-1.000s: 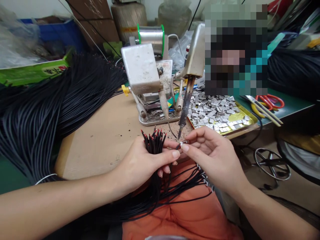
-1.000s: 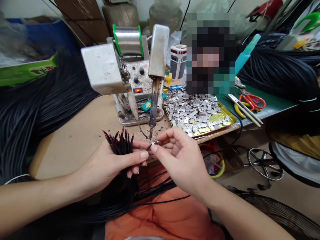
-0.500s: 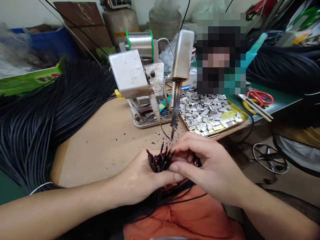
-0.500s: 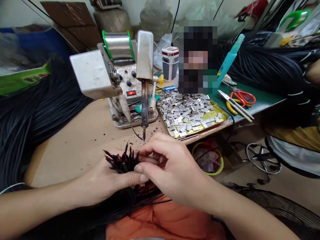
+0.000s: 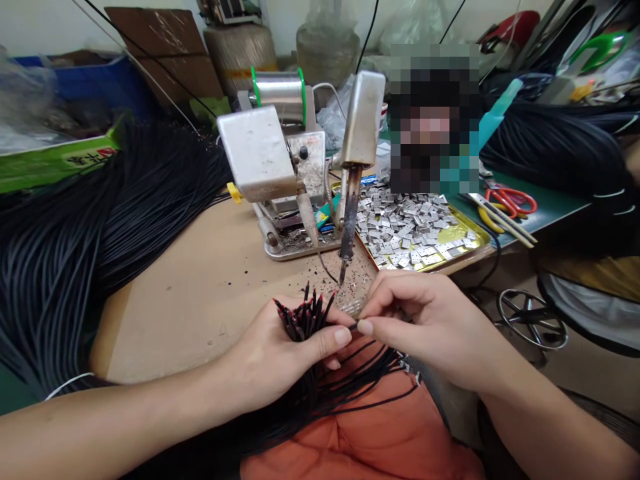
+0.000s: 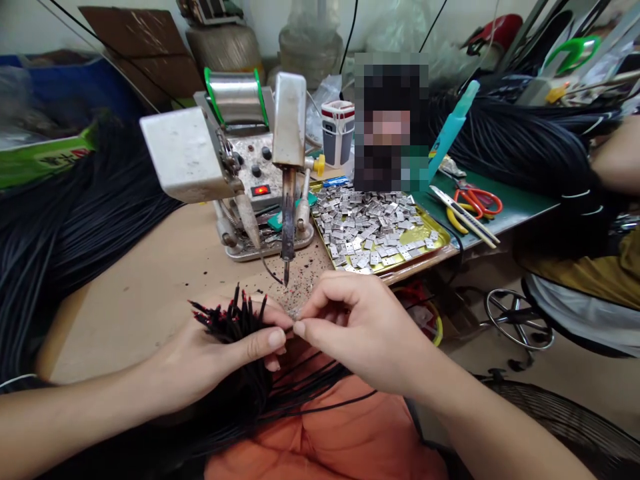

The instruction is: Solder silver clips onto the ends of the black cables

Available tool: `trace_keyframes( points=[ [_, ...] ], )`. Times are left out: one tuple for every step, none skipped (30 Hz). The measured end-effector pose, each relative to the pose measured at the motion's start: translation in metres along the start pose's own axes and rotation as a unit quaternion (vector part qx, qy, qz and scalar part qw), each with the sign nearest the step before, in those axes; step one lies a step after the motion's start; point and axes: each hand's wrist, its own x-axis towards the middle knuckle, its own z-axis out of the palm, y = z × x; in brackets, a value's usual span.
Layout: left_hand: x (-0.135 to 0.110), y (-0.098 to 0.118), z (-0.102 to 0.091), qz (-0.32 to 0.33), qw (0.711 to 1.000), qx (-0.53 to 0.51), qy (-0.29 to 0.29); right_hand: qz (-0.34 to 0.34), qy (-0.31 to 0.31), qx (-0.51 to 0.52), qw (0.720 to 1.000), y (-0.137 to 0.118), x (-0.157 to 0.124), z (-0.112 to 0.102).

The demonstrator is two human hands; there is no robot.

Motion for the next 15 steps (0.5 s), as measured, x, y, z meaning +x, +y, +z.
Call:
trace_keyframes(
  points=[
    [0.0,0.0,0.0,-0.002,1.0,0.007,0.0,0.018,-0.014,0.005,1.0,0.0,0.0,-0.003],
    [0.0,0.0,0.001,-0.004,1.0,0.016,0.0,0.032,-0.026,0.017,0.999,0.0,-0.001,-0.004],
    [-0.001,0.001,0.001,-0.004,1.0,0.025,0.001,0.042,-0.034,0.036,0.998,-0.001,-0.001,-0.005],
    [-0.001,0.002,0.001,-0.003,0.999,0.033,0.005,0.048,-0.035,0.063,0.996,-0.001,-0.002,-0.004],
    [-0.002,0.003,0.002,0.001,0.999,0.037,0.012,0.05,-0.034,0.099,0.993,-0.001,-0.003,-0.001],
    [-0.003,0.005,0.002,0.005,0.999,0.041,0.017,0.048,-0.032,0.138,0.989,-0.001,-0.004,0.002],
    [-0.003,0.006,0.002,0.01,0.999,0.043,0.018,0.041,-0.03,0.177,0.983,-0.001,-0.004,0.006],
    [-0.004,0.007,0.002,0.015,0.999,0.042,0.017,0.031,-0.028,0.216,0.976,0.0,-0.004,0.01],
    [-0.004,0.008,0.002,0.017,0.999,0.04,0.017,0.019,-0.026,0.251,0.968,0.001,-0.004,0.015],
    [-0.004,0.009,0.002,0.017,0.999,0.035,0.02,0.008,-0.024,0.28,0.96,0.003,-0.004,0.019],
    [-0.004,0.009,0.002,0.017,0.999,0.029,0.024,-0.003,-0.022,0.303,0.953,0.005,-0.003,0.024],
    [-0.003,0.009,0.002,0.015,0.999,0.024,0.03,-0.011,-0.018,0.32,0.947,0.007,-0.002,0.027],
    [-0.002,0.009,0.002,0.013,0.999,0.021,0.034,-0.018,-0.018,0.331,0.943,0.01,-0.002,0.03],
    [-0.001,0.009,0.002,0.011,0.999,0.019,0.036,-0.024,-0.019,0.334,0.942,0.011,-0.001,0.033],
    [0.0,0.008,0.002,0.008,0.999,0.02,0.033,-0.034,-0.016,0.323,0.946,0.013,0.0,0.034]
  ],
)
